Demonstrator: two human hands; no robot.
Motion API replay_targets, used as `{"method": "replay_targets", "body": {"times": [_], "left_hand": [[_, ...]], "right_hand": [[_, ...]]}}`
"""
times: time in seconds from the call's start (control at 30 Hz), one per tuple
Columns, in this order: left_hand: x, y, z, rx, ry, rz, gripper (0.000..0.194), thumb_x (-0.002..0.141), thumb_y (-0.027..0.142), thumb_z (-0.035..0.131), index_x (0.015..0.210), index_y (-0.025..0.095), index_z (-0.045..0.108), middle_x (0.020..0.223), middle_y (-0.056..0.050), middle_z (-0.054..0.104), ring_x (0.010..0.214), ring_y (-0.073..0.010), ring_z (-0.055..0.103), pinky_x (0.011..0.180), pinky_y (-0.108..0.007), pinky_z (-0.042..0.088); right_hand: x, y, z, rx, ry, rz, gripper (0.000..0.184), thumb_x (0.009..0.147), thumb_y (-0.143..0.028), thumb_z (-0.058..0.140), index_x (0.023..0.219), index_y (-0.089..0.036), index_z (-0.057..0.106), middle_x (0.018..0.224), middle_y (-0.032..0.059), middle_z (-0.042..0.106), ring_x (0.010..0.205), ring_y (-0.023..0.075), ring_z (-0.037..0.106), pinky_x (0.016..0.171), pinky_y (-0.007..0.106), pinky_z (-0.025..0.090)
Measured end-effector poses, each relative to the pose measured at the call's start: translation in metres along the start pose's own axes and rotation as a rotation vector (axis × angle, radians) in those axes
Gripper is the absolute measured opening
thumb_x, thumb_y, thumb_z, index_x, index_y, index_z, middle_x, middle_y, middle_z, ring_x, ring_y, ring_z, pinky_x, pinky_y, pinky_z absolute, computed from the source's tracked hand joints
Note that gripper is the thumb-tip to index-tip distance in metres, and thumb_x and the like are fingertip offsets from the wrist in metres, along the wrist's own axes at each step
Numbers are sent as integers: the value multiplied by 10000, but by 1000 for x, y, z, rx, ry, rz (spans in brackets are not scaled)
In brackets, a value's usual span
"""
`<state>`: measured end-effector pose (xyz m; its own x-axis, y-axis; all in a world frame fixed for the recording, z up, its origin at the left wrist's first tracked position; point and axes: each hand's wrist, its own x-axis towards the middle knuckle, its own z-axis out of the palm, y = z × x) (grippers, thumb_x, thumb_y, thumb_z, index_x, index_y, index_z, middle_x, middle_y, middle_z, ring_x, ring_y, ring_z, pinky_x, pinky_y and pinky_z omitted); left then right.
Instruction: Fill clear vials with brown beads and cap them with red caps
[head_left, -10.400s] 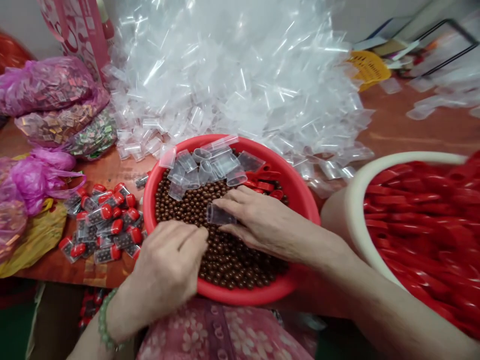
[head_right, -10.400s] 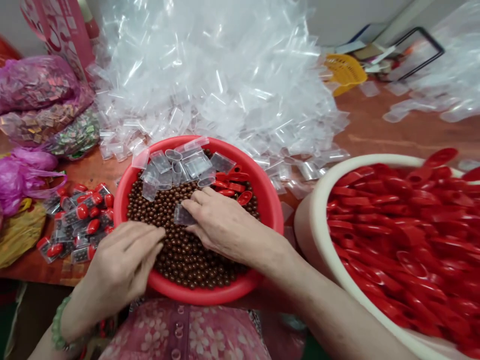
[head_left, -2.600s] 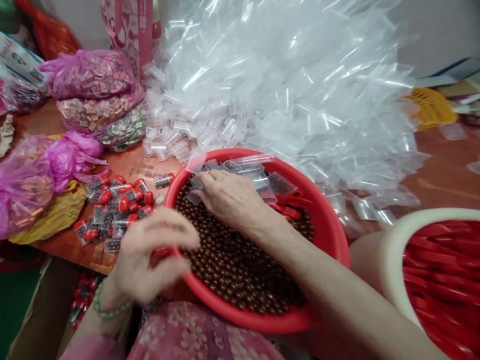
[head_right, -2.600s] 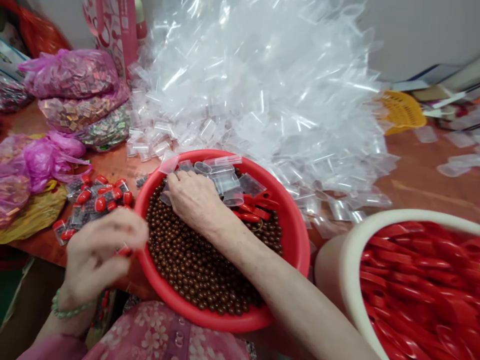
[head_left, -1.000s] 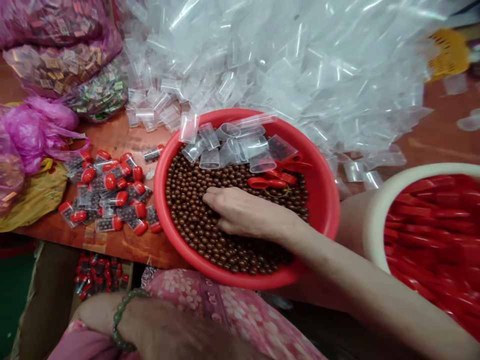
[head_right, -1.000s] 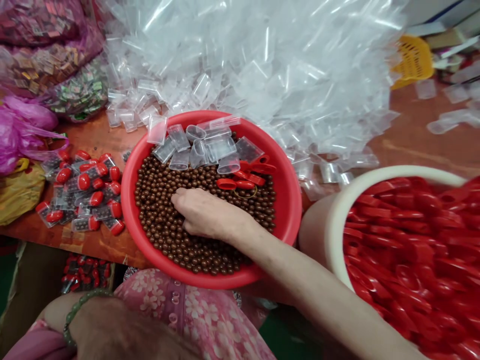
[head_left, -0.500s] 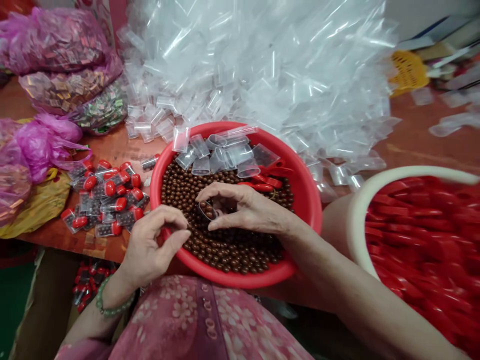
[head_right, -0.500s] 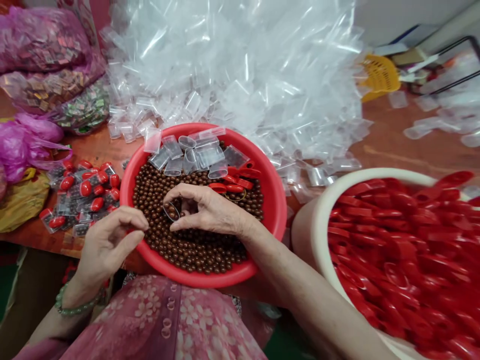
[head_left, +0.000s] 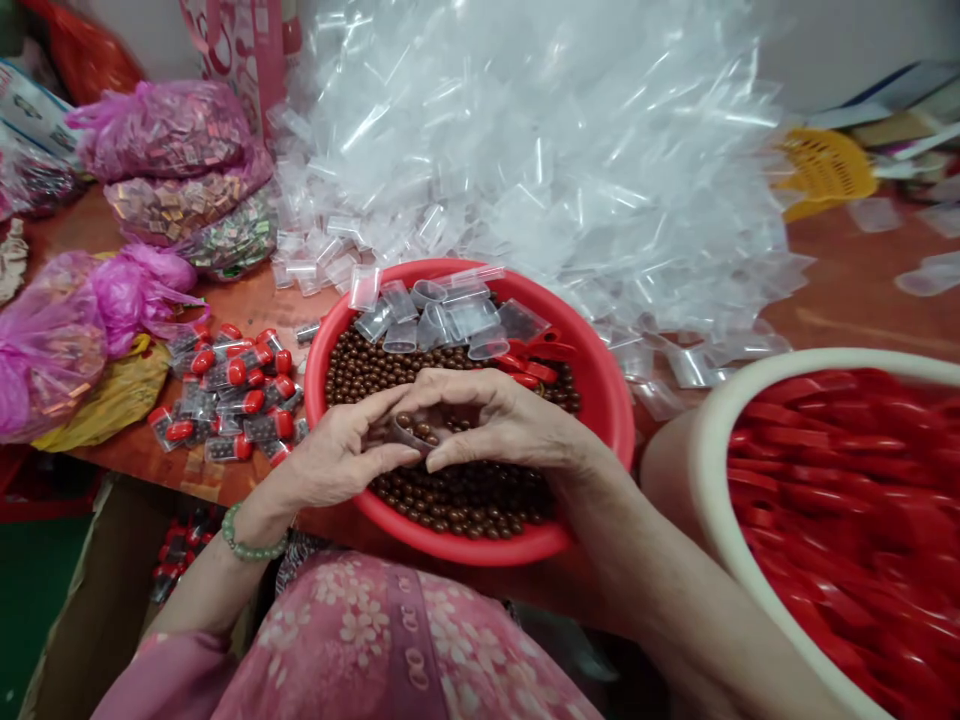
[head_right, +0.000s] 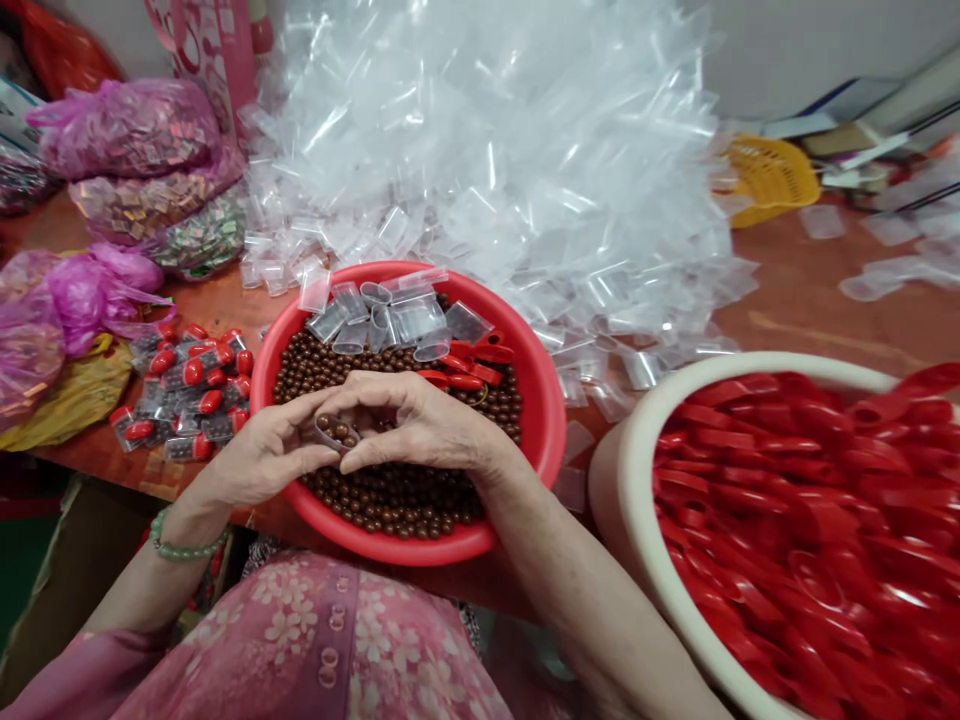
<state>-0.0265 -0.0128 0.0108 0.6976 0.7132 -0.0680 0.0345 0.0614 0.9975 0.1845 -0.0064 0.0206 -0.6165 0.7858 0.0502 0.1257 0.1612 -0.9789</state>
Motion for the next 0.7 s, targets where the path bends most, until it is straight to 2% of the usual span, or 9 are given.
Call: {"method": "replay_targets", "body": {"times": [0.07, 0.13, 0.23, 0.37, 0.5, 0.6, 0.7], "left_hand": [[-3, 1, 5, 148, 76, 51, 498, 860, 214, 612, 1349, 155, 540, 1276, -101, 663, 1113, -220, 650, 990, -332, 492], [-4, 1, 9, 244, 150, 96, 521, 851, 215, 617, 1360, 145, 531, 1301, -109, 649, 1134, -231, 641, 1012, -343, 480], [-3, 0, 13, 226, 189, 118, 541, 840, 212, 628, 1363, 122, 521, 1290, -116, 653, 1122, -226, 647, 998, -326, 490], [-1, -1, 13, 247, 202, 104, 485, 863, 222, 604, 1337, 138, 547, 1204, -94, 694, 1051, -205, 670, 951, -313, 513], [3, -1, 11, 291, 340, 101, 477, 852, 248, 618, 1309, 120, 565, 1212, -110, 688, 1076, -222, 659, 973, -339, 502], [6, 2, 9, 300, 316, 122, 448, 862, 248, 608, 1295, 140, 572, 1231, -102, 678, 1065, -212, 659, 955, -330, 507], [9, 4, 7, 264, 282, 120, 389, 866, 238, 608, 1244, 151, 591, 1187, -89, 691, 1051, -202, 658, 955, -318, 498]], "right_hand": [[-2, -2, 1, 25, 6, 29, 389, 744, -440, 778, 1040, -194, 724, 774, -17, 563, 701, 110, 521, 661, 252, 442], [-5, -2, 2, 59, 50, 38, 388, 726, -439, 791, 1021, -194, 732, 763, -14, 574, 696, 114, 525, 653, 250, 445], [-6, -1, 4, 98, 124, 35, 398, 714, -421, 801, 1035, -199, 727, 792, -1, 616, 730, 132, 557, 680, 261, 466], [-5, 0, 6, 142, 128, 31, 429, 689, -385, 820, 1055, -191, 708, 860, 18, 646, 781, 146, 585, 719, 279, 491], [-2, 1, 5, 162, 201, 36, 551, 684, -313, 826, 1187, -208, 628, 883, 2, 614, 693, 99, 551, 648, 244, 486], [-2, 2, 4, 217, 209, 40, 652, 679, -285, 826, 1270, -226, 557, 894, -8, 604, 659, 84, 545, 621, 232, 491], [-2, 3, 3, 221, 181, 33, 639, 688, -296, 820, 1267, -228, 557, 853, -19, 602, 664, 95, 553, 630, 243, 497]]}}
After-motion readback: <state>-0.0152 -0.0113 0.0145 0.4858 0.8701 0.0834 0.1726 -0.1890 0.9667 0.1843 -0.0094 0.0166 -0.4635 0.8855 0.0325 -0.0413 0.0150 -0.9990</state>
